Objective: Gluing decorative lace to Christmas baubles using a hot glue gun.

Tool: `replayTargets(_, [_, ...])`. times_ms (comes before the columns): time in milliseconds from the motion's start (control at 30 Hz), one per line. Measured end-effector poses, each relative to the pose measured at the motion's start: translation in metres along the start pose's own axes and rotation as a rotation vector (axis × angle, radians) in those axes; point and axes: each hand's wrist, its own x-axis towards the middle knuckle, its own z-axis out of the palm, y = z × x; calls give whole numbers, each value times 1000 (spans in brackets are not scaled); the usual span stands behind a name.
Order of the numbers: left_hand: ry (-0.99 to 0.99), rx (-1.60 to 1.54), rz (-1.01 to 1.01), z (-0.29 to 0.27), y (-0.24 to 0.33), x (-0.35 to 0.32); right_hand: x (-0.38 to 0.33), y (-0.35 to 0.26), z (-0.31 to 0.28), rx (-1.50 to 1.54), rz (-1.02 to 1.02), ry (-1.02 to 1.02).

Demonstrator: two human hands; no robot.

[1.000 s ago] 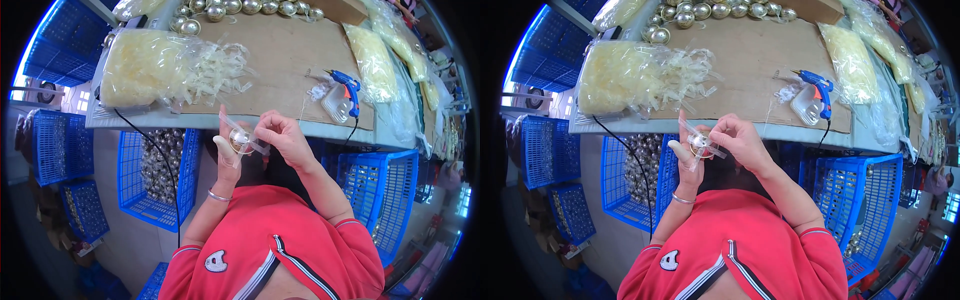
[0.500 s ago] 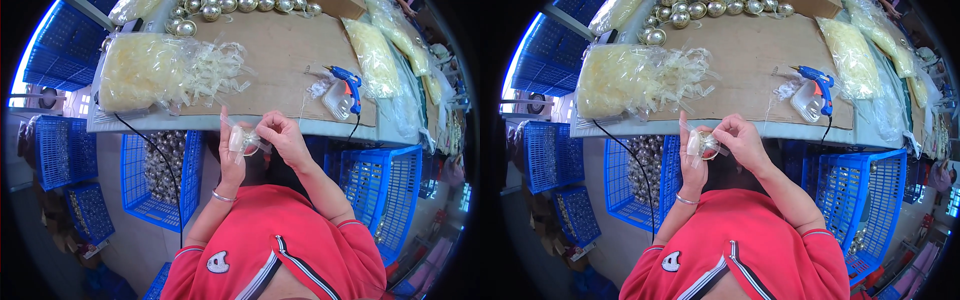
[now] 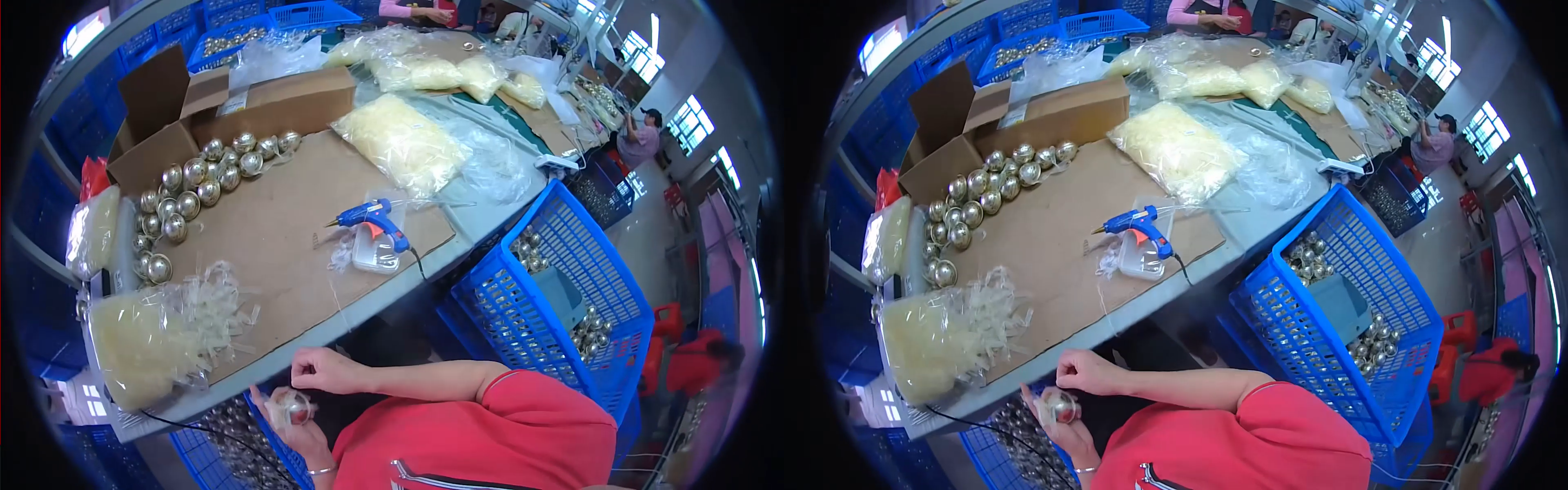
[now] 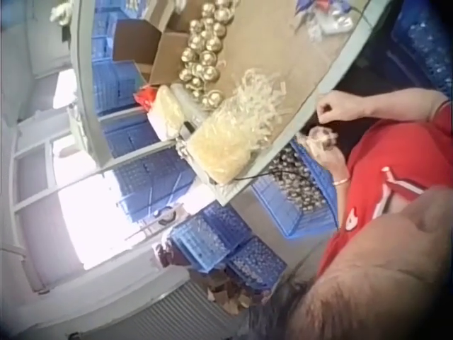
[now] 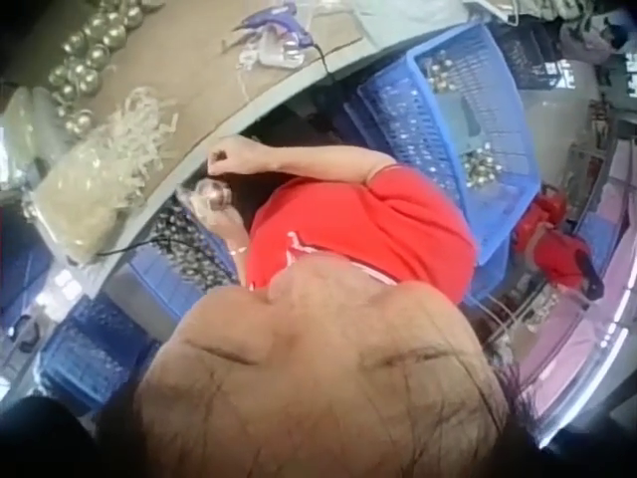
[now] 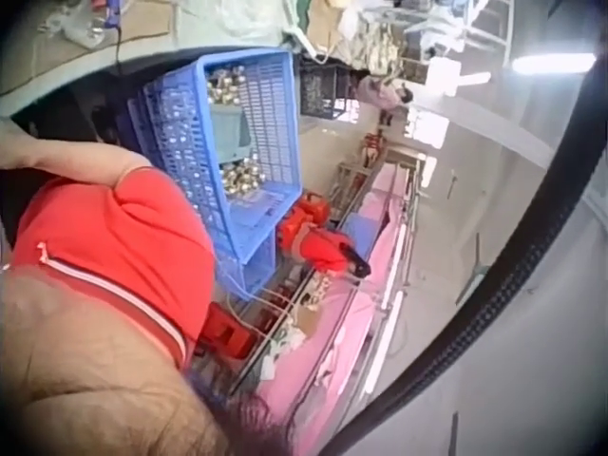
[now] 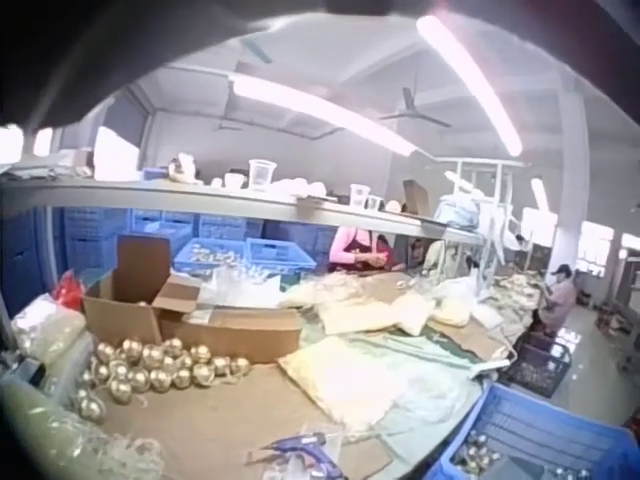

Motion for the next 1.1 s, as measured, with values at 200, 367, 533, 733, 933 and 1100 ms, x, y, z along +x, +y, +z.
replayTargets(200, [400, -539, -167, -158, -45, 28, -1, -16, -19, 120, 26, 91])
replayTargets(367, [660, -175, 67, -172, -40, 55, 30, -29, -50, 75, 54, 135])
replayTargets(533, [615, -465, -202, -142, -31, 54, 126, -52, -86, -163, -28, 333])
replayTargets(733, [130, -497, -287, -96, -21, 33, 274, -36, -165, -791, -262, 826])
replayTargets(933, [119, -222, -307, -108, -21, 21, 330, -39, -145, -1084, 88, 729])
replayTargets(1100, [-3, -157, -346, -79, -19, 32, 331, -35, -166, -1140, 10, 644])
